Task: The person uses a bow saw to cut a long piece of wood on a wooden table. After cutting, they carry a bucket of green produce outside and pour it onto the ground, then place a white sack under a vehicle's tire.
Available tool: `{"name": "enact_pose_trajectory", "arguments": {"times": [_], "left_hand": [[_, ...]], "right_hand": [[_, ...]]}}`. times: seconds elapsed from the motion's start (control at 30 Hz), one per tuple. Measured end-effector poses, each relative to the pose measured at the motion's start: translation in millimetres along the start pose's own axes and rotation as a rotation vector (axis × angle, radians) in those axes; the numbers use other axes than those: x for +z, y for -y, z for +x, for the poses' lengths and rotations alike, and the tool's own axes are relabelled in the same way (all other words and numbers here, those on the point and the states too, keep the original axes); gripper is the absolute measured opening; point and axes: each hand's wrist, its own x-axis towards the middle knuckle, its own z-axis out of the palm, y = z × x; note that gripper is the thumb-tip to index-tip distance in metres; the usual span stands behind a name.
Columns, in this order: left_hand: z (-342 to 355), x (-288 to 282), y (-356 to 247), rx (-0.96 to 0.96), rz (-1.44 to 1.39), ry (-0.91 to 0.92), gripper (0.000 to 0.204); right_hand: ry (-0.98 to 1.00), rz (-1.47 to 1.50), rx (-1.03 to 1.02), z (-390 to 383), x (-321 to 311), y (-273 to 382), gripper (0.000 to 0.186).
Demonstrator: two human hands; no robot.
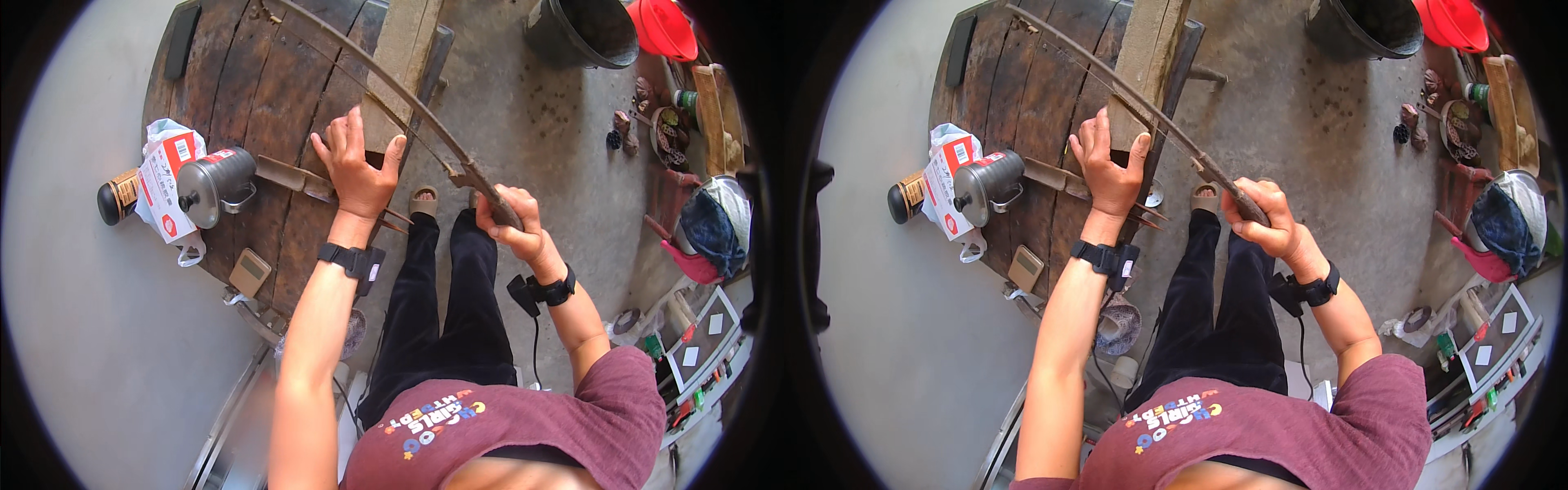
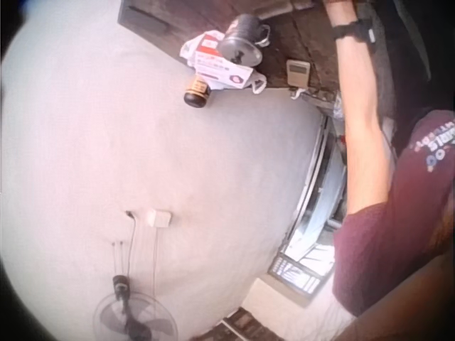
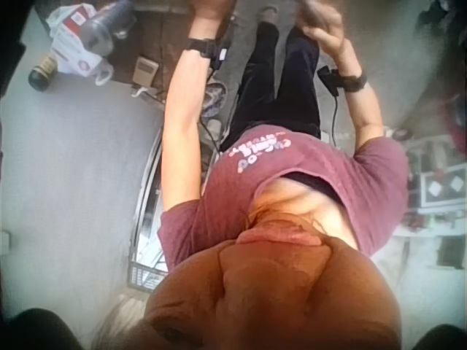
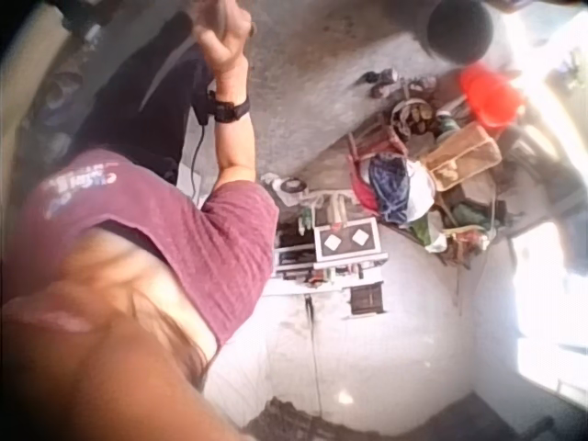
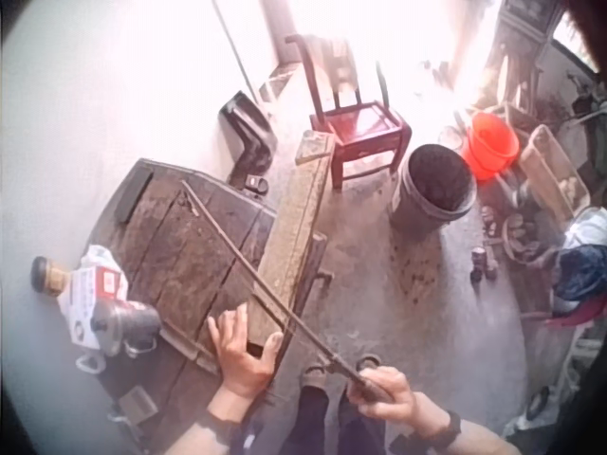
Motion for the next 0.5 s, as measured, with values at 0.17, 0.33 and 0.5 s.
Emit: {"name": "enact_pose_trajectory", "arguments": {"times": [0.17,0.33,0.5], "left_hand": [[1.0,-6.5,-3.5,-0.014,0.013,0.047,0.068],[2.5,-6.8,-6.3,-0.027,0.025,0.07,0.068],[2.7,-8.0,-6.6,-0.012,0.017,0.066,0.068]], "right_hand": [[-0.006,0.002,0.017,-6.0,-7.6,-8.9,0.029],[0.087,-0.024,-0.082,-16.8,-13.9,-3.0,0.027],[0.103,0.017,-0.16,30.3,-6.1,-17.3,0.022]]}}
